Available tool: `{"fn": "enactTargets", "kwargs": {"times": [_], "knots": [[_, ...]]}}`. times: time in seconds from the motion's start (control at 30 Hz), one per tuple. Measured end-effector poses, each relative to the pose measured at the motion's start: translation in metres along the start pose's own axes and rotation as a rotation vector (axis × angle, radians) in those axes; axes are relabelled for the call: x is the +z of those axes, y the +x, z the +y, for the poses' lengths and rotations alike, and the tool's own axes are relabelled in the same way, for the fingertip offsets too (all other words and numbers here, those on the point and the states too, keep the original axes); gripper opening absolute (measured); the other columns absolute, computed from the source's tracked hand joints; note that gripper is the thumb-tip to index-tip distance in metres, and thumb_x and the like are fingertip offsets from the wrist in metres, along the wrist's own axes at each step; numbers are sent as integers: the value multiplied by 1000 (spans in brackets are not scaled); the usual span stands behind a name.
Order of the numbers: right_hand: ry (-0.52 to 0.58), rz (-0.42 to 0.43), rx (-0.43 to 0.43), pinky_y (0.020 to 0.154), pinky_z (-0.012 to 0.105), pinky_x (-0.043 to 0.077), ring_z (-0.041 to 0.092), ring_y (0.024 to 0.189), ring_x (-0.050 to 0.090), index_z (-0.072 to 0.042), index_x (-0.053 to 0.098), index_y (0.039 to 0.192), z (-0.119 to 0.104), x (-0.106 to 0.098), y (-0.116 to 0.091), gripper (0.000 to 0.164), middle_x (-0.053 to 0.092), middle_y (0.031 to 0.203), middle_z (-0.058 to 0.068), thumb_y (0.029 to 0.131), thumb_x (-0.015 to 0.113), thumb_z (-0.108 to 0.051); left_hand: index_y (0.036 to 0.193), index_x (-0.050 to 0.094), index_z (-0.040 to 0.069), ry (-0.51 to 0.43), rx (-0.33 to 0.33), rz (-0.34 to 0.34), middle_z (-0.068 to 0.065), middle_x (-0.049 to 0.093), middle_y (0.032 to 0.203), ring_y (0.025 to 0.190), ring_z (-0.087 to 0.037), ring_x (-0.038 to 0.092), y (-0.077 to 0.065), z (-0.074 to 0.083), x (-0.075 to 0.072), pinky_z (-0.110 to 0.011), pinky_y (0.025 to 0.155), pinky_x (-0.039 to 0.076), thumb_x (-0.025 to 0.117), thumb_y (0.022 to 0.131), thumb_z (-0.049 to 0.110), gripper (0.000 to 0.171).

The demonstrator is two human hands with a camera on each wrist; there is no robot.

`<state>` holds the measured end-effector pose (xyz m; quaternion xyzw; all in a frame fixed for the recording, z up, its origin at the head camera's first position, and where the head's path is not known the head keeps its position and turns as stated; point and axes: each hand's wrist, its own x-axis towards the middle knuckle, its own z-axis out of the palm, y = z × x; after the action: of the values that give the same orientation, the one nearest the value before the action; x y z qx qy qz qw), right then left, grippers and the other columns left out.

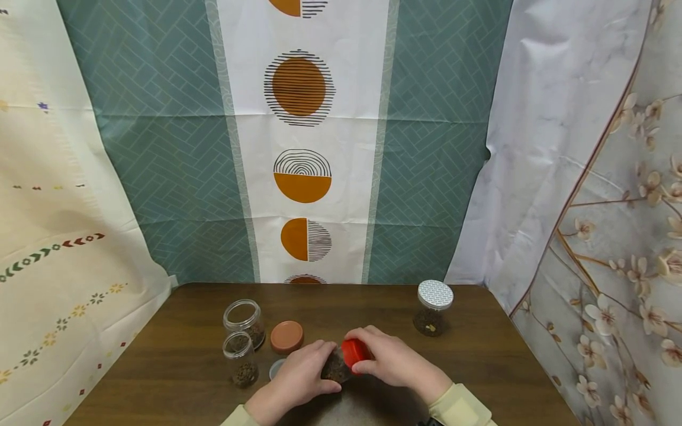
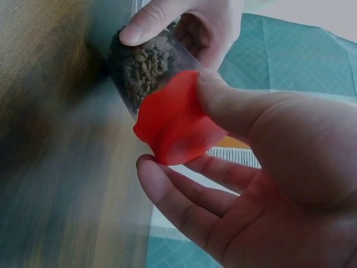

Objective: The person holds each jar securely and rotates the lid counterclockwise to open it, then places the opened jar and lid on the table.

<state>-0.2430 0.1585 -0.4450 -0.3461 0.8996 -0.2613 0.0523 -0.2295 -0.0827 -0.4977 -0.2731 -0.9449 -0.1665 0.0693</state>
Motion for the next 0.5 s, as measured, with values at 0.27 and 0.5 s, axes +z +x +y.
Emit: {"fn": "enactTargets", "kwargs": {"times": [0.27, 0.5], "knots": [[5, 18, 83, 82, 37, 50, 16, 100, 61, -27, 51, 142, -1, 1, 3, 62, 52, 129, -3, 90, 62, -59, 128, 60, 12, 2, 8, 11, 5, 61, 104, 88, -8, 59, -1, -1, 1, -28, 74, 50, 83, 73, 52, 72], [47, 39, 216, 68, 31, 51, 10, 81, 63, -17, 56, 135, -3, 4, 11, 60, 63, 106, -4, 93, 56, -60, 129, 60, 12, 0, -6, -1, 6, 60, 103, 87, -7, 58, -1, 0, 0, -27, 73, 49, 83, 73, 52, 72]]}}
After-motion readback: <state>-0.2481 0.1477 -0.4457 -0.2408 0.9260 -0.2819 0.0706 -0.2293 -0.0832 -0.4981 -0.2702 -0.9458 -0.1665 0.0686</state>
